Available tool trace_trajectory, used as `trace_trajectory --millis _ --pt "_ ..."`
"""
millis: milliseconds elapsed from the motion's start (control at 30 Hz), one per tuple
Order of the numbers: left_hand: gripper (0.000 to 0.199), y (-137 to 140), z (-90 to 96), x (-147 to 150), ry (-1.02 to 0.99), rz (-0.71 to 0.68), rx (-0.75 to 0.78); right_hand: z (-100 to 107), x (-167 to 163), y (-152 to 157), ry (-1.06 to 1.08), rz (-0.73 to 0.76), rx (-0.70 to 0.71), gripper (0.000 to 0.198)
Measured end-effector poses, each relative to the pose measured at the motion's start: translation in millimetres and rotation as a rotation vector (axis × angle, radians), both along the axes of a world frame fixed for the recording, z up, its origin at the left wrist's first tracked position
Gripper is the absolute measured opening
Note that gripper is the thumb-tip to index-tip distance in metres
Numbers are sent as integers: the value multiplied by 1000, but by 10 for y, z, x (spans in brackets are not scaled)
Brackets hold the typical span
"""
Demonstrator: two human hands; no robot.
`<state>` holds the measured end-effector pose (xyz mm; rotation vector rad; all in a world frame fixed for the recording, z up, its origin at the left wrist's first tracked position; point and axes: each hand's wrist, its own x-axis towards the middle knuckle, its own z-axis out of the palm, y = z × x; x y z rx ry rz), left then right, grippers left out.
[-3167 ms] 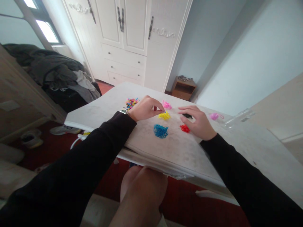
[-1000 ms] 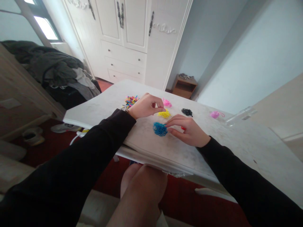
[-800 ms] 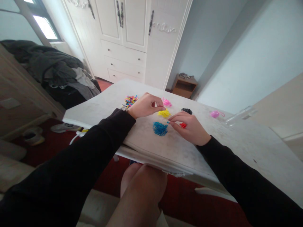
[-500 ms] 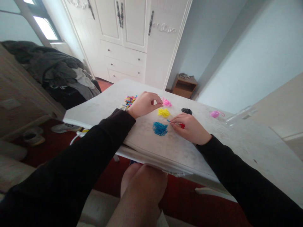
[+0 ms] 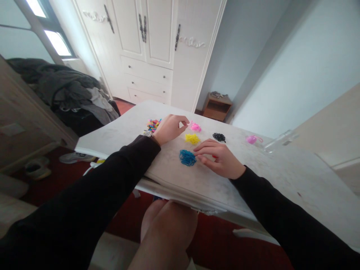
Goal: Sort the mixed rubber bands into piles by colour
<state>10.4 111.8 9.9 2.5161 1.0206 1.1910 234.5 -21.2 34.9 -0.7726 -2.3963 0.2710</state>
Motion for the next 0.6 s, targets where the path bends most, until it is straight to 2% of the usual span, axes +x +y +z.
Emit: trace_trajectory --millis 300,433,533,600 --pt "15 299 6 292 162 157 -60 -22 -1 -5 10 -42 12 18" --pt "22 238 67 406 211 196 -97 -31 23 -1 16 -44 35 16" --pt "37 154 105 443 227 282 -78 -34 37 3 0 -39 41 14" --pt "43 113 119 444 235 288 -55 -32 39 3 -13 -35 34 14"
